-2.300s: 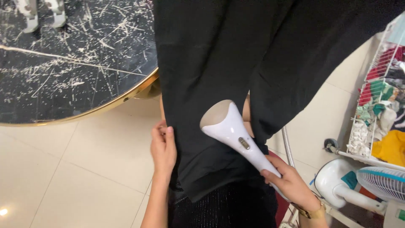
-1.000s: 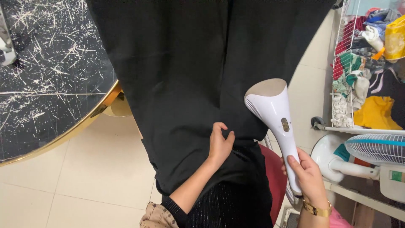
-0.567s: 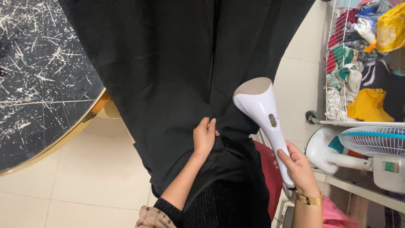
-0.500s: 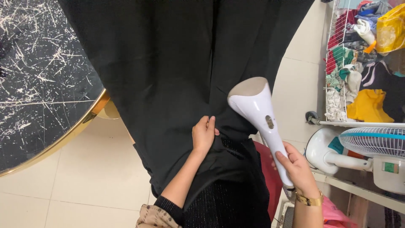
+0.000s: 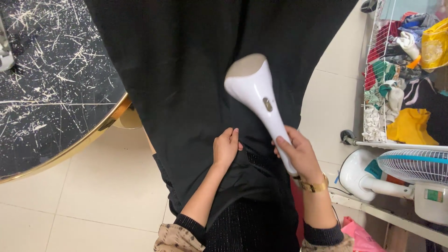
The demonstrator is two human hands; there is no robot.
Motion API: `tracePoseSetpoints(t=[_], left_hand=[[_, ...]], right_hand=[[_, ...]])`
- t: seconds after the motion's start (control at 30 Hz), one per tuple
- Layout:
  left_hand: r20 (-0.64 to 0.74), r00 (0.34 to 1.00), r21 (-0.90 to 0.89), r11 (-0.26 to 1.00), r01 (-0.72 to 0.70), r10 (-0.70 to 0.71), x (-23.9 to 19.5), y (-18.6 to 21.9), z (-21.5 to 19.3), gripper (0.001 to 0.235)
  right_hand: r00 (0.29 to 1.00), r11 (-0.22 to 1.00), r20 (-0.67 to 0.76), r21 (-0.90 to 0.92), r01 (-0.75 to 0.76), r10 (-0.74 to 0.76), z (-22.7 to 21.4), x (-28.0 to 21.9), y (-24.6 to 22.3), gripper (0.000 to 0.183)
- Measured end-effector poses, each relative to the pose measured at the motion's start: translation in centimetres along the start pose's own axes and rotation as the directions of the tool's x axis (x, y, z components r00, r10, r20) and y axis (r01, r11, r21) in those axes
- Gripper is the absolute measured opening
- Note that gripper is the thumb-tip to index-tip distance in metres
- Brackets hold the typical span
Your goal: The person uses a handheld garment steamer to remove wrinkles from a pair of black trousers hanging vertically. They hold the fabric with one hand while moving the steamer up and down the leg of the trousers.
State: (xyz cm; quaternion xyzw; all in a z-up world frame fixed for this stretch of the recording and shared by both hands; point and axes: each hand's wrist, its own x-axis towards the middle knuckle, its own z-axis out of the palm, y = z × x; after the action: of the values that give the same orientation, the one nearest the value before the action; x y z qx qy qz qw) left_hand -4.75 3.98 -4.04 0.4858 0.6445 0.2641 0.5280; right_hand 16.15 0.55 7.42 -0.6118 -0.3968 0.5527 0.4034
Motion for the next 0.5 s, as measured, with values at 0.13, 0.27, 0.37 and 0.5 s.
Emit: tracePoseSetpoints(t=[0.13, 0.27, 0.37, 0.5], left_hand=[[0.019, 1.0, 0.006, 1.0, 0.019, -0.019, -0.1, 0.6, -0.6, 0.039], [0.084, 0.994, -0.036, 0.996, 0.077, -0.074, 0.1, 1.4, -1.3, 0.039], [0.117, 0.988, -0.056, 0.993, 0.105, -0.098, 0.2, 1.9, -1.8, 0.038], [0.156, 0.979, -0.081, 0.987, 0.141, -0.127, 0.3, 2.1, -1.9, 0.035]], right_hand=[[0.999, 1.0, -0.028, 0.018, 0.025, -0.025, 0.6, 0.6, -0.6, 0.047], [1.0, 1.0, -0.019, 0.025, -0.016, 0.016, 0.5, -0.2, 0.9, 0.048], [0.996, 0.996, -0.002, -0.003, -0.09, 0.09, 0.5, -1.4, 2.0, 0.049], [0.979, 0.979, 0.019, -0.022, -0.202, 0.202, -0.1, -2.8, 3.8, 0.049]])
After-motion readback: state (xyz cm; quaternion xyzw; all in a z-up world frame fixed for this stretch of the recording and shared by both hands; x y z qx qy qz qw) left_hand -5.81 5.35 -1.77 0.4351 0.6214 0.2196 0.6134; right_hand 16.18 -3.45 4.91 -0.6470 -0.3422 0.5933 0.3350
